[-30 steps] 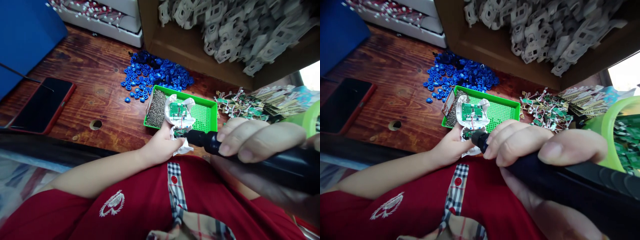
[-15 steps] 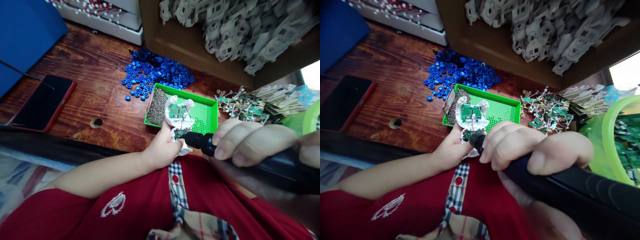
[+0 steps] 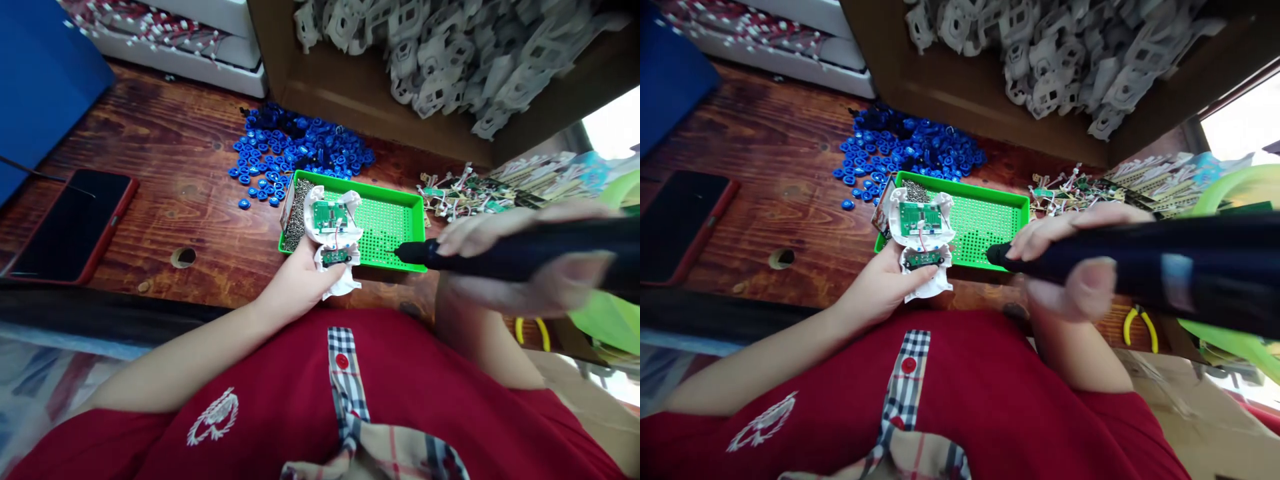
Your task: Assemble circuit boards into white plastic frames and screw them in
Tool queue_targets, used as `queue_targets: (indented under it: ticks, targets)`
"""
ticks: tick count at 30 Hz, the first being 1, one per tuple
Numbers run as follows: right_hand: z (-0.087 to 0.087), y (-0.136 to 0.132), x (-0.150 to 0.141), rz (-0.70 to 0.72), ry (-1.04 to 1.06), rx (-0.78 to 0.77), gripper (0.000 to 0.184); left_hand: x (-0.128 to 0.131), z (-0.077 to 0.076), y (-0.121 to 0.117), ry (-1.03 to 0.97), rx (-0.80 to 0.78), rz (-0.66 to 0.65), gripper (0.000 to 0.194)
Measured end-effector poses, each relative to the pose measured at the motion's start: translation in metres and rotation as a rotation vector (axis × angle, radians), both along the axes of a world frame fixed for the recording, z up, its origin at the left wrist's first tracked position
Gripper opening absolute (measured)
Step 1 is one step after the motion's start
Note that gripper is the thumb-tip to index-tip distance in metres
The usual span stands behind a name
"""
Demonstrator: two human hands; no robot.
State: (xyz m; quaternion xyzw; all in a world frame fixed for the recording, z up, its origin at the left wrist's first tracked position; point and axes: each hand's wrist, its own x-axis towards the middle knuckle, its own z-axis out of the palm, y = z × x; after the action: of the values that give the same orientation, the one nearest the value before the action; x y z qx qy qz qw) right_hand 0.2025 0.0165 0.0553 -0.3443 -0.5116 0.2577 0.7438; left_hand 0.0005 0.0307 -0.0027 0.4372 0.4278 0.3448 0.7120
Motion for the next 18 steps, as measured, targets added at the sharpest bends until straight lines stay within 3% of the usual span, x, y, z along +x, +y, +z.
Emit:
queue_targets:
  ticks: [3,6,18]
  targets:
    - [-0.027,0.015,-0.009,0.015,0.024,0.051,0.020,-0.003,-0.003,0.002,0.006,0.039,0.017,0.053]
    - [-0.042,0.019,-0.015,0.023,-0.022,0.019,0.021,-0.003,-0.003,0.004,0.024,0.075,0.013,0.054]
    - [-0.051,0.018,-0.019,0.091,-0.032,-0.032,0.023,-0.003,-0.008,0.009,0.027,0.057,-0.061,0.052]
